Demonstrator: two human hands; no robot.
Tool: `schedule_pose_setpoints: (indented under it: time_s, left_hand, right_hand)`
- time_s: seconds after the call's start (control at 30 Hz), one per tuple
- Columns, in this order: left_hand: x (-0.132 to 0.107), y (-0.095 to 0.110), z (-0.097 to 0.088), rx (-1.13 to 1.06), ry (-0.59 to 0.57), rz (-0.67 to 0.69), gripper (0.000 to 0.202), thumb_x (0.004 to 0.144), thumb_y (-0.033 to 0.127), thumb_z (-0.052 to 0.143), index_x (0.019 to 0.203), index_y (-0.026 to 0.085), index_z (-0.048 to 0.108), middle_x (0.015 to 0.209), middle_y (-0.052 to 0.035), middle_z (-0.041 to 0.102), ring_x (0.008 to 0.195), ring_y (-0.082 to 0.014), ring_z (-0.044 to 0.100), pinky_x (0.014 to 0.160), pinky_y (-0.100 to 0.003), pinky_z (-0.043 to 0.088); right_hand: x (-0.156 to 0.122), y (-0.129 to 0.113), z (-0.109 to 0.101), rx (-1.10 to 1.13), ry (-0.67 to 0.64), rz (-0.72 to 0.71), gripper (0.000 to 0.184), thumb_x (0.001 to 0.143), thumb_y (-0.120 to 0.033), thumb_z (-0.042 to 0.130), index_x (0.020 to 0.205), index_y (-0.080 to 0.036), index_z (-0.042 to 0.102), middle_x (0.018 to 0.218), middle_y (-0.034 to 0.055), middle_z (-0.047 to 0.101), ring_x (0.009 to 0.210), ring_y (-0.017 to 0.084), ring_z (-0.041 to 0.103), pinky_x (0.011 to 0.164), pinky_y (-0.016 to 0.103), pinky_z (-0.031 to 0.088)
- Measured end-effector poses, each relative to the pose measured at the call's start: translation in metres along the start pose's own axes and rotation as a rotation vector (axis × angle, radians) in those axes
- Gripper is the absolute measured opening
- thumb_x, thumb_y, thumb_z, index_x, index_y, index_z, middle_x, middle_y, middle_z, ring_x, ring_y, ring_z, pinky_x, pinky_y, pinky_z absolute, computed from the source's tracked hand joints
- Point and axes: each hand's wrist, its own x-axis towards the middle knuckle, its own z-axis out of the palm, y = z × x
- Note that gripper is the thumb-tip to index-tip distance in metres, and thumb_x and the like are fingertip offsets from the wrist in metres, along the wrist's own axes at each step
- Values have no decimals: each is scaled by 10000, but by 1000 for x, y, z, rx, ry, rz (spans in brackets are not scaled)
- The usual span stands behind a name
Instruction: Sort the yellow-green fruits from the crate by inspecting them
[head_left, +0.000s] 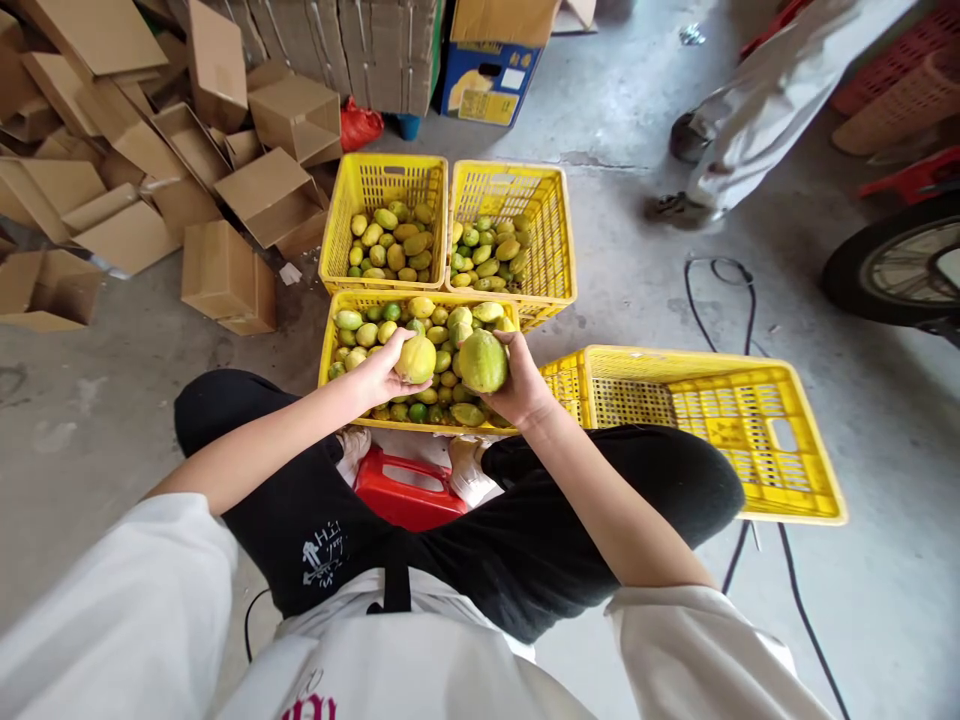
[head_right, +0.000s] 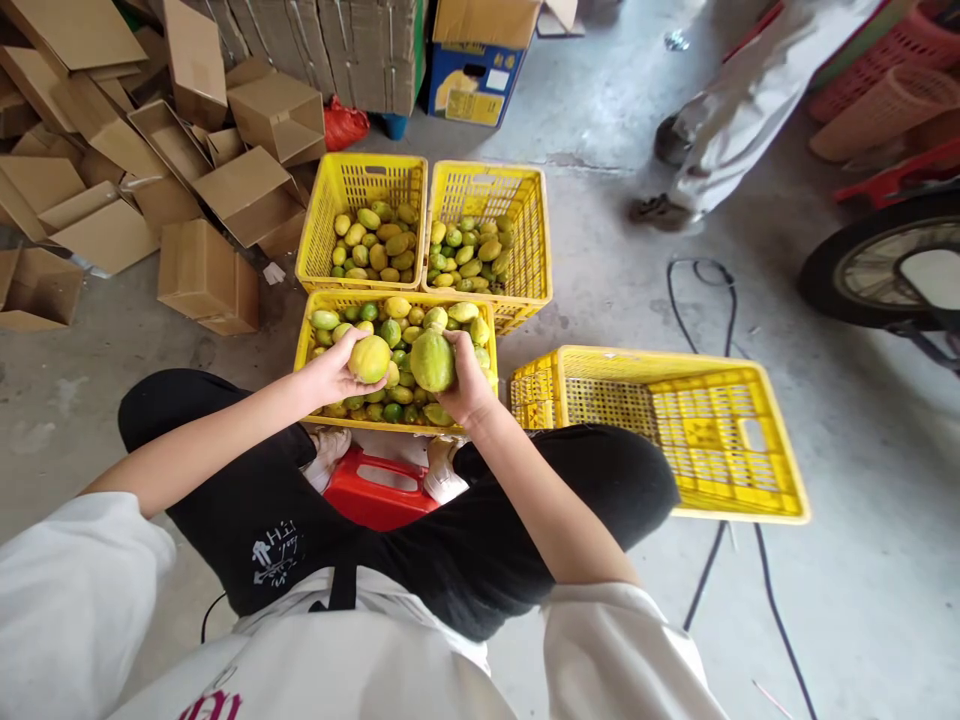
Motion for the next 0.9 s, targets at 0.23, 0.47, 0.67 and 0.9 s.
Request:
schedule_pose_setpoints:
  time_s: [0.23,0.47,0.67,0.9]
  left_hand:
    - [0,2,-2,49,-60,-26,150,1138,337,816,1103,209,747,1006,-104,830,834,-247,838,773,-386,771]
    - [-3,-2,-1,89,-79,136,176,1058,159,894,975,208,747,945,-71,789,851,-212,805,865,-358,766]
    - [-3,-1,0,-12,35,69,154,1104,238,802,1019,253,674,977,-42,773,872,-217,793,779,-336,763]
    - [6,1,-5,-3,-47,-116,92,1168,300,646,1180,225,697,987,-104,807,766,-254,820,665,-379,751]
  right_hand:
    - [-8,-2,7,51,58,97,253,1131,-517,713,1122,-268,756,894,46,792,847,259,831,649,327,725]
    - [-14,-3,14,91,60,-72,132,1060,-263,855,1123,-283,740,980,-8,805,810,175,767,822,300,794]
    - [-17,-8,14,76,136,123,211,1149,-411,651,1242,-255,757,960,64,809,882,261,836,655,322,743]
    - [-11,-7,11,101,100,63,245,1154,-437,616,1230,-255,762,1042,74,842,1095,293,867,757,329,750]
